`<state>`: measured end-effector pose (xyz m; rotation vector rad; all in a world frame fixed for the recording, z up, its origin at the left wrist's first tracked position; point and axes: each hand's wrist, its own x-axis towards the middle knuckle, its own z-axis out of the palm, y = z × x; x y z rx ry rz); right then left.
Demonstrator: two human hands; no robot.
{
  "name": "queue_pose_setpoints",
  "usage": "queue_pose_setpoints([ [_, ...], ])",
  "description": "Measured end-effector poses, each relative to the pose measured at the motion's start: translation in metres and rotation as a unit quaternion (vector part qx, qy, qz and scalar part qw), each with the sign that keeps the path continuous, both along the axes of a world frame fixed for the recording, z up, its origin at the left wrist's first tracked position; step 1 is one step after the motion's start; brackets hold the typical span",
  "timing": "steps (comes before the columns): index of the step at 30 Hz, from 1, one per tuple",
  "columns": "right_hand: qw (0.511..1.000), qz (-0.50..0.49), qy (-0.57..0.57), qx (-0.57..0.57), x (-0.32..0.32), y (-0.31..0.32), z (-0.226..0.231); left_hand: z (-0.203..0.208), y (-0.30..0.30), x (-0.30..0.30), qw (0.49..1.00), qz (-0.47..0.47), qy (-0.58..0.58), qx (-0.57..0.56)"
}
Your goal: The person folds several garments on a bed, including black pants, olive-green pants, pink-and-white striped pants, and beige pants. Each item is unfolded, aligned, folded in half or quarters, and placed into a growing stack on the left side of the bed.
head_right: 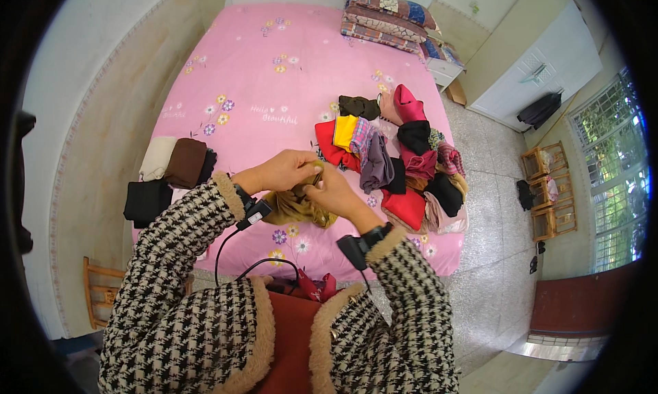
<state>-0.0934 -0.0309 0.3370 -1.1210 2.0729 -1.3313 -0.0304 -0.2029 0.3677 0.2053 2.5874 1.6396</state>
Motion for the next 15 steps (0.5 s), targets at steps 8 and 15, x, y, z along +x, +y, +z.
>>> queue_pose_setpoints([
  [8, 0.99, -0.139, -0.024, 0.006, -0.026, -0.014, -0.022, 0.055, -0.047, 0.017, 0.998, -0.044, -0.048, -0.027],
  [15, 0.985, -0.142, 0.084, -0.055, -0.055, 0.003, 0.024, 0.055, -0.069, 0.034, 0.995, 0.044, -0.09, -0.015],
])
